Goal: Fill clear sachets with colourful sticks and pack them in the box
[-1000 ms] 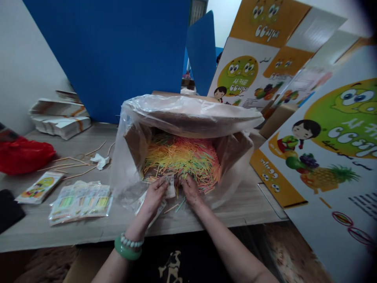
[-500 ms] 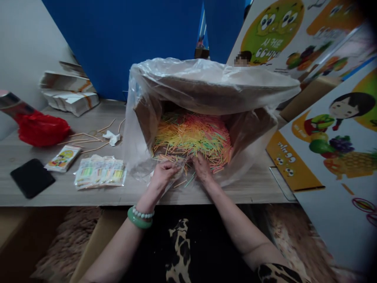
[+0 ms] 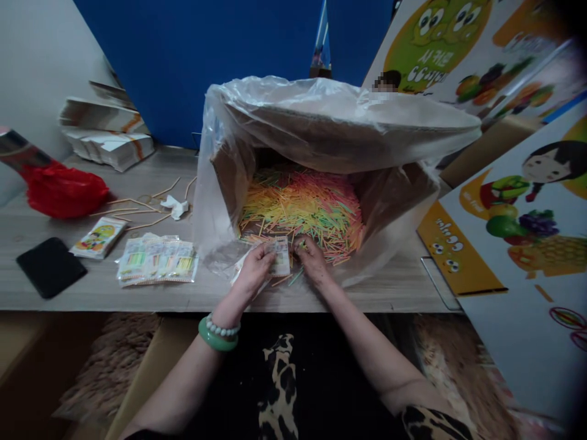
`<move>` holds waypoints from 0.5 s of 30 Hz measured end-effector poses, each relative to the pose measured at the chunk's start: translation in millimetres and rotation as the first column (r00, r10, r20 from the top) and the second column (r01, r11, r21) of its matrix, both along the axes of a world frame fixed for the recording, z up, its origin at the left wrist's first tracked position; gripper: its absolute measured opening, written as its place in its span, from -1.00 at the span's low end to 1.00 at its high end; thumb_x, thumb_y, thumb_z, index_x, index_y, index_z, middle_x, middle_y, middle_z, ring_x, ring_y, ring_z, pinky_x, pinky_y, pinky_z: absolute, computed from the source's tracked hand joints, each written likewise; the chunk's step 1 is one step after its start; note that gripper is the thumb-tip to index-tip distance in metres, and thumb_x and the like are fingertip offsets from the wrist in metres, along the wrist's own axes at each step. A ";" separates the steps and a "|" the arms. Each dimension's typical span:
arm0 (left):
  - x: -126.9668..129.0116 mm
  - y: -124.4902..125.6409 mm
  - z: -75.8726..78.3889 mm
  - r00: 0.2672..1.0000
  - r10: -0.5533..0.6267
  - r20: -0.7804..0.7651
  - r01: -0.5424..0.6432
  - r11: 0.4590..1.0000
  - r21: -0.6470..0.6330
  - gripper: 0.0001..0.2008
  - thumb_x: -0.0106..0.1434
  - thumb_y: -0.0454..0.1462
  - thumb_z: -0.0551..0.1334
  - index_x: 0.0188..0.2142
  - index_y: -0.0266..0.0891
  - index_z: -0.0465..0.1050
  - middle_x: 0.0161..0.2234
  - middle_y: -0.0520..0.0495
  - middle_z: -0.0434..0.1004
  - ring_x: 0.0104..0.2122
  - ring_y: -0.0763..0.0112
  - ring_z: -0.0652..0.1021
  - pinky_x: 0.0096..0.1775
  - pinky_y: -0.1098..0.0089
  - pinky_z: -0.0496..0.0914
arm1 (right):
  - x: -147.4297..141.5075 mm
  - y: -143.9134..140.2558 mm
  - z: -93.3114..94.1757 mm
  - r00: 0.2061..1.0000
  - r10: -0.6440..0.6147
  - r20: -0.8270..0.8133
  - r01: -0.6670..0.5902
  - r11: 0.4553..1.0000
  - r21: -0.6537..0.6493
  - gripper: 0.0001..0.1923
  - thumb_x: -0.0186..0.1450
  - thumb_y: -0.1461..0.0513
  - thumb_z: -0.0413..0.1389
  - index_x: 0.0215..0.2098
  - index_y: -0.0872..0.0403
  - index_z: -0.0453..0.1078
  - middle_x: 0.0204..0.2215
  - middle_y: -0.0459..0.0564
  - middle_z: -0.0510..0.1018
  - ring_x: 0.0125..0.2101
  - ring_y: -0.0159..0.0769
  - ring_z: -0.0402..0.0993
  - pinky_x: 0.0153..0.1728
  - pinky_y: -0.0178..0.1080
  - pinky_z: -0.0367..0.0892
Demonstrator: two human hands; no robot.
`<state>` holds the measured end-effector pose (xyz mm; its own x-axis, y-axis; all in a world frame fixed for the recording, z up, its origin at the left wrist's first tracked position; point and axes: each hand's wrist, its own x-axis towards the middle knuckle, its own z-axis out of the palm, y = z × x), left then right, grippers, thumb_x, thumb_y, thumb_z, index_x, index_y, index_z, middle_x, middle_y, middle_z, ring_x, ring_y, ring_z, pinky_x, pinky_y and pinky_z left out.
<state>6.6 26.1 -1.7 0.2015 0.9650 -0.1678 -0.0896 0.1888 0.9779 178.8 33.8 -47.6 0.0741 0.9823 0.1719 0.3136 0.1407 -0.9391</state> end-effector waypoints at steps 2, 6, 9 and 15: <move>-0.7 -0.6 -0.3 0.999 -0.012 0.046 0.013 1.000 -0.016 -0.77 0.06 -0.13 0.31 -0.38 -0.28 0.50 -0.44 -0.03 0.52 -0.45 0.41 0.44 -0.36 0.41 0.33 | -0.7 0.2 1.0 1.000 0.009 0.022 -0.008 1.000 -0.023 -0.86 0.23 0.14 -0.04 -0.39 0.01 0.26 -0.45 -0.09 0.43 -0.37 -0.26 0.37 -0.27 -0.23 0.29; -2.9 -0.2 -0.4 1.000 -0.026 -0.002 0.026 0.999 -0.040 -0.70 0.00 -0.09 0.38 -0.56 -0.28 0.42 -0.60 0.04 0.37 -0.57 0.50 0.32 -0.50 0.46 0.21 | 1.9 4.6 13.9 0.997 -0.030 -0.067 0.031 0.999 0.023 -0.88 0.25 0.14 -0.05 -0.33 0.00 0.25 -0.44 -0.08 0.48 -0.35 -0.24 0.43 -0.21 -0.19 0.33; -4.8 -0.2 2.7 0.996 0.029 -0.086 -0.028 0.999 0.016 -0.62 -0.04 -0.13 0.42 -0.68 -0.24 0.26 -0.68 0.12 0.17 -0.62 0.58 0.19 -0.55 0.47 0.07 | 3.9 7.4 31.5 0.985 -0.036 -0.171 0.052 0.994 0.092 -0.88 0.29 0.13 -0.01 -0.33 0.00 0.23 -0.42 -0.07 0.52 -0.30 -0.25 0.47 -0.11 -0.15 0.35; -7.0 0.3 1.4 0.969 -0.008 -0.246 0.038 0.993 0.115 -0.64 0.03 -0.15 0.35 -0.70 -0.23 0.24 -0.67 0.12 0.15 -0.62 0.56 0.17 -0.54 0.45 0.05 | -7.9 2.7 77.6 0.935 0.005 -0.355 0.042 0.991 0.124 -0.86 0.35 0.11 -0.01 -0.30 -0.01 0.16 -0.49 -0.12 0.53 -0.33 -0.27 0.53 -0.10 -0.12 0.37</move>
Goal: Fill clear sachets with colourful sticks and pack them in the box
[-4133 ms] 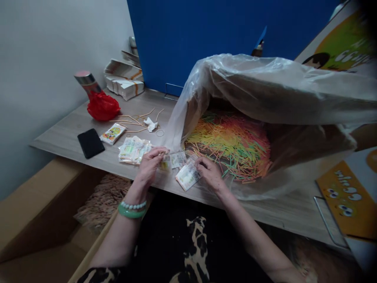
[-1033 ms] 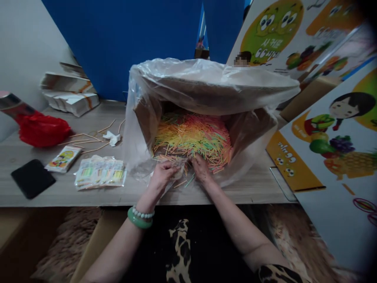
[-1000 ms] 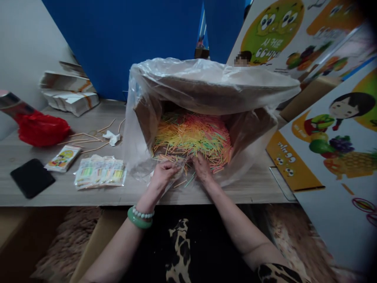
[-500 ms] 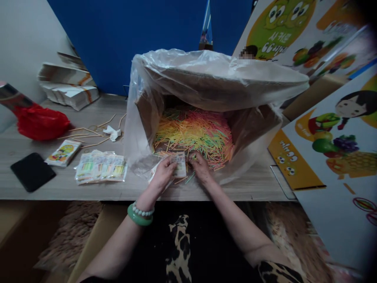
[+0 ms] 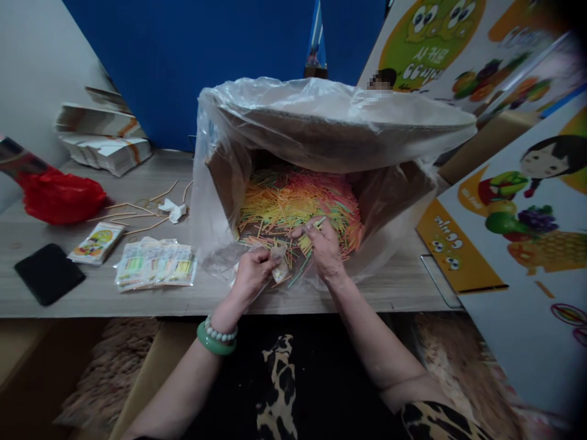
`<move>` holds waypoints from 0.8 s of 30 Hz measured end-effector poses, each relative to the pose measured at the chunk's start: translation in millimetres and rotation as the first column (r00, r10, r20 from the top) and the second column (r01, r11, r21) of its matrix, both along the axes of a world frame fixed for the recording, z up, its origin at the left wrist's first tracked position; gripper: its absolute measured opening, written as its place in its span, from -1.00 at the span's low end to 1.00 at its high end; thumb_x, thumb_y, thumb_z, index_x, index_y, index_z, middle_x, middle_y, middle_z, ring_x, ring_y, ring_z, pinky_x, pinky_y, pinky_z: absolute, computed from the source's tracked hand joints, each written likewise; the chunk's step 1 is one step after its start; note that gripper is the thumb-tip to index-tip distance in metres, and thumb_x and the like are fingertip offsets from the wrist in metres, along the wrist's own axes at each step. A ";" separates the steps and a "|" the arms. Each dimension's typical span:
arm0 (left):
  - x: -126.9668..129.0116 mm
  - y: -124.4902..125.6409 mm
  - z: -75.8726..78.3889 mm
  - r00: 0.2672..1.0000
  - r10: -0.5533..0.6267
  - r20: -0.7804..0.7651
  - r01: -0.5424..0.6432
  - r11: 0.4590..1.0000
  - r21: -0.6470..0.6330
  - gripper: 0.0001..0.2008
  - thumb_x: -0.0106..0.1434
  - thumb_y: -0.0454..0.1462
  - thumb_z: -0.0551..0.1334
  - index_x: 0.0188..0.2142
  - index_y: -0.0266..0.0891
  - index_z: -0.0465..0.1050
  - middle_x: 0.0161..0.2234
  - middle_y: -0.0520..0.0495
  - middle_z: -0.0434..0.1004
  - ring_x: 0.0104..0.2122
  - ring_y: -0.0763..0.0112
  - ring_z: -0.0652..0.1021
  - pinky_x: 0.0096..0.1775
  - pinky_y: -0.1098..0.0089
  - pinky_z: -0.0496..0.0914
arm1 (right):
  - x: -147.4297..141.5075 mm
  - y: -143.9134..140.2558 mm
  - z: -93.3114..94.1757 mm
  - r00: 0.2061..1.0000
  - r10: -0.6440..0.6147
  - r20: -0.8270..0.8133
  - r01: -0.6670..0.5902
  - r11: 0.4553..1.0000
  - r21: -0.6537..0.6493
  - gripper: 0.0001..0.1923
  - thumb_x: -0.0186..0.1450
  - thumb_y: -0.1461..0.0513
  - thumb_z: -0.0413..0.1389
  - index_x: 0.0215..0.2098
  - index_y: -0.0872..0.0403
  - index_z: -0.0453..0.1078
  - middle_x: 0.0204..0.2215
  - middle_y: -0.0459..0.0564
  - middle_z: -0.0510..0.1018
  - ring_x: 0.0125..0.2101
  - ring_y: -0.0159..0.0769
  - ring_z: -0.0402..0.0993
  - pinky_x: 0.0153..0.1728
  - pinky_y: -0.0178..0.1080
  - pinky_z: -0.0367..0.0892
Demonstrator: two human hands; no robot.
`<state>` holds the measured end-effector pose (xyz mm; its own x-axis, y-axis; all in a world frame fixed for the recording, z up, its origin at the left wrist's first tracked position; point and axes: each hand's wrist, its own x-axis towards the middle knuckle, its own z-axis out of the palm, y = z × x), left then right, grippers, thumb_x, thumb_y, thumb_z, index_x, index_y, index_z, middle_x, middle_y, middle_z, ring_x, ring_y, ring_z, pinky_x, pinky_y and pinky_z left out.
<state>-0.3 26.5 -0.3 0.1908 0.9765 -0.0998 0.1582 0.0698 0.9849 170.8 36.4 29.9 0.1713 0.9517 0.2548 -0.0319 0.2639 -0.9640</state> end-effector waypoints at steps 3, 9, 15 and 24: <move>1.2 0.0 -4.5 0.998 -0.003 -0.061 0.004 1.000 0.019 -0.64 0.05 -0.14 0.31 -0.70 -0.22 0.23 -0.69 0.12 0.15 -0.62 0.55 0.18 -0.55 0.45 0.04 | -14.7 -3.4 18.8 0.994 0.022 -0.110 -0.018 0.999 0.033 -0.85 0.38 0.10 -0.01 -0.27 -0.02 0.15 -0.45 -0.11 0.54 -0.30 -0.28 0.54 -0.13 -0.14 0.40; 5.9 -4.1 9.3 0.999 0.006 -0.054 -0.012 0.994 -0.106 -0.60 -0.01 -0.07 0.35 -0.69 -0.21 0.21 -0.77 0.16 0.16 -0.73 0.60 0.17 -0.62 0.48 0.02 | -41.0 -5.6 24.5 0.973 0.106 -0.206 -0.080 0.988 0.132 -0.77 0.39 0.02 0.05 -0.26 -0.03 0.21 -0.41 -0.13 0.54 -0.25 -0.30 0.55 -0.11 -0.15 0.42; 1.5 -7.9 23.3 0.997 -0.058 0.058 0.069 0.975 -0.211 -0.59 -0.07 -0.04 0.39 -0.68 -0.21 0.24 -0.81 0.12 0.25 -0.79 0.58 0.23 -0.69 0.50 0.07 | -42.2 -10.1 10.5 0.976 0.138 -0.170 -0.117 0.985 0.127 -0.81 0.38 0.06 0.07 -0.27 -0.02 0.23 -0.45 -0.16 0.54 -0.26 -0.31 0.55 -0.05 -0.14 0.39; -0.9 -9.4 19.2 0.982 -0.076 0.174 0.120 0.958 -0.260 -0.67 -0.03 -0.08 0.40 -0.61 -0.24 0.35 -0.79 0.11 0.29 -0.78 0.53 0.28 -0.70 0.47 0.21 | -32.3 -12.3 5.5 0.969 0.247 0.006 -0.246 0.968 -0.039 -0.81 0.36 0.06 0.08 -0.28 0.00 0.28 -0.27 -0.06 0.61 -0.18 -0.30 0.52 -0.07 -0.19 0.35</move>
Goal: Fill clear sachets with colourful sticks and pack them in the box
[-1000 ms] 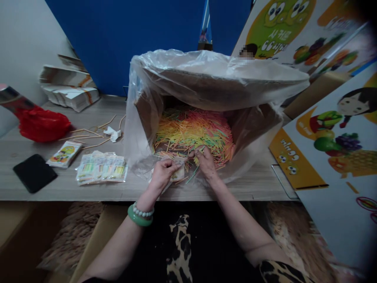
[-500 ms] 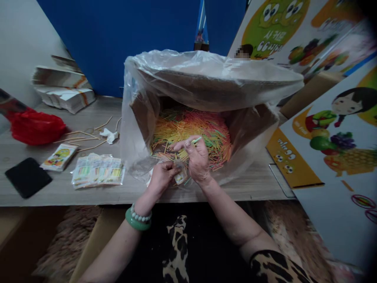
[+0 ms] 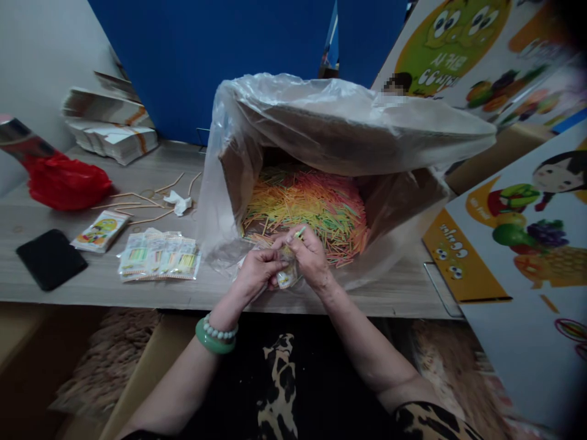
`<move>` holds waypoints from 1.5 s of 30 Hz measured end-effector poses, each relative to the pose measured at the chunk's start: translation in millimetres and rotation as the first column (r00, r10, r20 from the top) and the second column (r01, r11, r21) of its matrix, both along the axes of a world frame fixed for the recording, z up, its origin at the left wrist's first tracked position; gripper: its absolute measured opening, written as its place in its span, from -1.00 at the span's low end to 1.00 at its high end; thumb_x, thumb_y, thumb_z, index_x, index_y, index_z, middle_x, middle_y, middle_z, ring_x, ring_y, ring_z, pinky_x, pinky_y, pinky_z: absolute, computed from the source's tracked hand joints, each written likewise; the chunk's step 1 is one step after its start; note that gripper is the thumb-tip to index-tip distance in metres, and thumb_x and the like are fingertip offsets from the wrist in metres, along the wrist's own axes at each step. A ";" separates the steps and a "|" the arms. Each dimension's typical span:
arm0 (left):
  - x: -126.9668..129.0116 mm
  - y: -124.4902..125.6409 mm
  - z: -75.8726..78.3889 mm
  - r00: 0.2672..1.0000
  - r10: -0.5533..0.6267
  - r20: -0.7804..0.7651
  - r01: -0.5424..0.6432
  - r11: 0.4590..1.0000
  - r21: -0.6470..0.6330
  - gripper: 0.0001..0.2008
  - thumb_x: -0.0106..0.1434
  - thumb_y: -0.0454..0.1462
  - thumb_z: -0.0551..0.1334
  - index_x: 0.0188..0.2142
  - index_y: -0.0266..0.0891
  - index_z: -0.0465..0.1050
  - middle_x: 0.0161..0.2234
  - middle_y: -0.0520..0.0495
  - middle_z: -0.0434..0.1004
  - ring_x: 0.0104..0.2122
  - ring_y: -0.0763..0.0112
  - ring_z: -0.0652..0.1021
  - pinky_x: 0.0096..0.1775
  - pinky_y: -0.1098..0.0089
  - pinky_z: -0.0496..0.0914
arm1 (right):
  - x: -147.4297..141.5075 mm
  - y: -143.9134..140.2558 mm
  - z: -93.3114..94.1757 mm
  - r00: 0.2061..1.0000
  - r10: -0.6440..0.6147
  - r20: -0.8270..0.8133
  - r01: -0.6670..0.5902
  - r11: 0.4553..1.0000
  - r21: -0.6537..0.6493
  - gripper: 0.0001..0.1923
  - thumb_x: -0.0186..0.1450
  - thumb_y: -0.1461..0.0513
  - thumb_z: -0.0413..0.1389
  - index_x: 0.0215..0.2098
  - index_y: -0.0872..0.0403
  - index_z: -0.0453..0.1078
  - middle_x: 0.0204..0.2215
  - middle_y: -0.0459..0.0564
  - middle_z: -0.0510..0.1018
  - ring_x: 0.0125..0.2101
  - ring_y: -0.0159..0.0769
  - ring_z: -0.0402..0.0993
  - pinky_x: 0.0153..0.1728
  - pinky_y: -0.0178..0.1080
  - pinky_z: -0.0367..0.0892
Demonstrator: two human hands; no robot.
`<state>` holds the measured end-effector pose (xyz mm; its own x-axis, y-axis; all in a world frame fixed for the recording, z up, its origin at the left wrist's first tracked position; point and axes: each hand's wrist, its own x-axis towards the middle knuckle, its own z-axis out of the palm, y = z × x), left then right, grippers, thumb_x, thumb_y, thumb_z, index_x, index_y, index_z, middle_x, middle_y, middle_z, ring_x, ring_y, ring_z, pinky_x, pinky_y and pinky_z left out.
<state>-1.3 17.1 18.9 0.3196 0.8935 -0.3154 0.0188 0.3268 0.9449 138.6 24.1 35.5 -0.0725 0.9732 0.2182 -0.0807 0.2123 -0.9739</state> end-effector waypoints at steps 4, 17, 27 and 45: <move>-1.2 2.3 -5.5 0.996 -0.023 0.082 0.014 0.994 0.108 -0.67 0.04 -0.06 0.38 -0.56 -0.29 0.45 -0.68 0.08 0.37 -0.67 0.53 0.35 -0.58 0.47 0.26 | 2.6 2.7 -5.7 0.992 0.110 0.062 -0.106 0.992 -0.062 -0.80 0.31 0.09 0.10 -0.37 0.03 0.34 -0.13 -0.01 0.60 -0.09 -0.26 0.48 -0.03 -0.20 0.31; -3.5 5.5 -14.8 0.850 0.231 0.474 -0.226 0.972 -0.069 -0.67 -0.03 -0.13 0.49 -0.33 -0.31 0.60 -0.43 -0.03 0.57 -0.45 0.47 0.49 -0.38 0.47 0.36 | 11.9 1.2 -9.5 0.971 0.063 0.232 -0.062 0.998 -0.008 -0.68 0.33 0.08 0.09 0.00 -0.06 0.51 0.04 -0.05 0.56 0.08 -0.23 0.44 0.16 -0.12 0.25; -20.5 -5.3 -7.9 0.872 0.222 0.436 -0.280 0.957 0.074 -0.69 0.10 -0.08 0.41 -0.34 -0.31 0.58 -0.40 -0.03 0.52 -0.41 0.46 0.44 -0.32 0.43 0.33 | 1.7 2.1 -24.0 0.953 0.039 0.301 -0.018 0.997 -0.074 -0.76 0.22 0.07 0.16 -0.46 0.07 0.42 -0.51 -0.13 0.47 -0.43 -0.33 0.37 -0.34 -0.29 0.27; -148.5 24.0 -24.4 0.419 0.748 -0.515 -0.399 0.661 0.635 -0.80 0.19 -0.28 0.22 -0.56 -0.25 0.42 -0.39 -0.13 0.43 -0.28 0.22 0.42 -0.25 0.28 0.25 | -19.9 -10.8 -29.8 0.595 0.052 0.802 0.075 0.990 -0.120 -0.80 0.31 0.23 -0.04 -0.24 0.06 0.42 -0.29 0.02 0.54 -0.26 -0.17 0.44 -0.23 -0.19 0.26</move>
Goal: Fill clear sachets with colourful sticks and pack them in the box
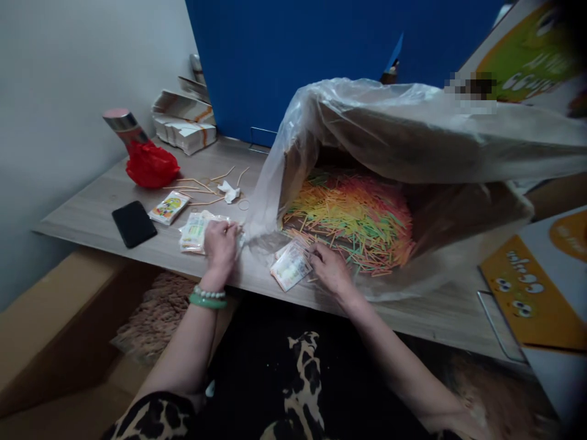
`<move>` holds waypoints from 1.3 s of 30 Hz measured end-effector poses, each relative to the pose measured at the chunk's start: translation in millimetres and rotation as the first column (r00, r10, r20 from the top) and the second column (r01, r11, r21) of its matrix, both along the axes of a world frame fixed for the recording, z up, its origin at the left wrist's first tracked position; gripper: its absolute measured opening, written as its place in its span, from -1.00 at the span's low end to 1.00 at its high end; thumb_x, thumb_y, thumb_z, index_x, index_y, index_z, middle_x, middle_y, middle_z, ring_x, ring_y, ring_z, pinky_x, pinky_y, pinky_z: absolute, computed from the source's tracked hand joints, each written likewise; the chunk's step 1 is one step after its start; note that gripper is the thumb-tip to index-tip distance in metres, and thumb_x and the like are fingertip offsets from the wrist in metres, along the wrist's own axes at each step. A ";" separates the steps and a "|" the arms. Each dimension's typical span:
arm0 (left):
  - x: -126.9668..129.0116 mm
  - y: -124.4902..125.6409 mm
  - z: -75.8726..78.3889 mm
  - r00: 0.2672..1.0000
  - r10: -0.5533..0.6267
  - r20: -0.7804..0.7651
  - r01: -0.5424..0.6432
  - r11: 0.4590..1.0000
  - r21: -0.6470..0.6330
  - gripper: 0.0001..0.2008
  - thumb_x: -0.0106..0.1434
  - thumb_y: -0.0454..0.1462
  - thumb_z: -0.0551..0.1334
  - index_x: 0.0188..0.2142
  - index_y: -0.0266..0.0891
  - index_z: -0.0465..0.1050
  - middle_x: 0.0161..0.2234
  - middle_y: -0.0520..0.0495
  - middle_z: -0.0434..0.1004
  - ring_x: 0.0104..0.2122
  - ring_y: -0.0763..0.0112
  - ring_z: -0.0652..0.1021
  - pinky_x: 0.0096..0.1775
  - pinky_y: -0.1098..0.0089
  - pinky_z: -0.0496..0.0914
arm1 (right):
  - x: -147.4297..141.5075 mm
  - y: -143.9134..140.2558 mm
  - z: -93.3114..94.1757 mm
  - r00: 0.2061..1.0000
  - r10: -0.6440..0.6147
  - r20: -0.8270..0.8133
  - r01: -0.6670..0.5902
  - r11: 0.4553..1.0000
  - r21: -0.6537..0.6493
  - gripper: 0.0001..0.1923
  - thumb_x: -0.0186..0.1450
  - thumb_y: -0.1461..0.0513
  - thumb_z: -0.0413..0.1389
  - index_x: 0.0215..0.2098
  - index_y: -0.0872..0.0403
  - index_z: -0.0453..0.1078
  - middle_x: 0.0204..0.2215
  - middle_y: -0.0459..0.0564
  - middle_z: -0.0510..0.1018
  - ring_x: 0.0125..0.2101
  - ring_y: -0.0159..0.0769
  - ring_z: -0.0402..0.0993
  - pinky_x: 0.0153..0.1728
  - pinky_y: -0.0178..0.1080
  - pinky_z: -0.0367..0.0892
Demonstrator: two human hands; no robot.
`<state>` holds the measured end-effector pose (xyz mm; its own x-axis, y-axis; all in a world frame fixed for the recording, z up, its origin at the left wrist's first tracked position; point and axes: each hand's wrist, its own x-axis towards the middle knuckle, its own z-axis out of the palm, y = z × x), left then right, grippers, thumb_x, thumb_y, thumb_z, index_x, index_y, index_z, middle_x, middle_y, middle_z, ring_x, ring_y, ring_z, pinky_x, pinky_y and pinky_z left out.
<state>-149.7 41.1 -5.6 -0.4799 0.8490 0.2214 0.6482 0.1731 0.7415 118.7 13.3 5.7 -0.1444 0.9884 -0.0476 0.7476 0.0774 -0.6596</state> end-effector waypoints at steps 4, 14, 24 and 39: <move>-22.6 16.0 -11.8 0.875 0.091 -0.475 -0.164 0.980 -0.115 -0.78 0.32 -0.25 0.11 -0.34 -0.28 0.50 -0.11 -0.35 0.44 -0.10 -0.01 0.40 -0.12 0.09 0.22 | -5.9 -11.4 -4.1 0.923 0.023 0.385 -0.012 0.999 -0.030 -0.67 0.37 0.14 -0.02 -0.03 0.14 0.42 0.04 0.27 0.45 0.01 0.05 0.37 -0.03 -0.03 0.23; 27.8 -23.2 5.1 0.937 -0.145 -0.318 0.168 0.985 0.048 -0.78 0.34 -0.23 0.12 -0.19 -0.24 0.53 -0.13 -0.25 0.50 -0.11 0.09 0.48 -0.06 0.16 0.32 | 3.8 0.4 -11.3 0.923 0.045 0.382 -0.054 0.998 0.013 -0.70 0.39 0.29 -0.07 -0.19 0.04 0.51 -0.14 0.09 0.58 -0.09 -0.12 0.44 -0.05 -0.15 0.23; 116.8 -15.7 0.4 0.641 -0.720 0.266 0.725 0.682 0.099 -0.87 0.11 -0.35 0.29 -0.56 -0.23 0.52 -0.44 -0.07 0.50 -0.34 0.30 0.48 -0.21 0.29 0.35 | 27.0 2.2 -0.7 0.953 0.302 -0.026 -0.280 0.908 0.312 -0.71 0.37 0.29 -0.05 -0.18 -0.02 0.52 -0.23 -0.02 0.60 -0.17 -0.22 0.45 -0.09 -0.20 0.28; 100.2 -20.6 0.2 0.402 -0.358 0.843 0.488 0.862 0.134 -0.77 -0.03 -0.16 0.42 -0.43 -0.26 0.53 -0.52 0.02 0.52 -0.54 0.46 0.42 -0.46 0.45 0.32 | 13.3 130.2 1.6 0.727 0.078 0.683 -0.331 0.910 0.248 -0.64 0.38 0.41 -0.13 0.03 0.24 0.40 0.06 0.32 0.43 0.09 0.01 0.24 0.05 -0.01 0.14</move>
<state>-49.5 20.5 -5.4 0.0500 0.9833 -0.1752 -0.2298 0.1820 0.9561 132.0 143.6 7.3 -0.4030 0.9080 0.1143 0.9149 0.3965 0.0761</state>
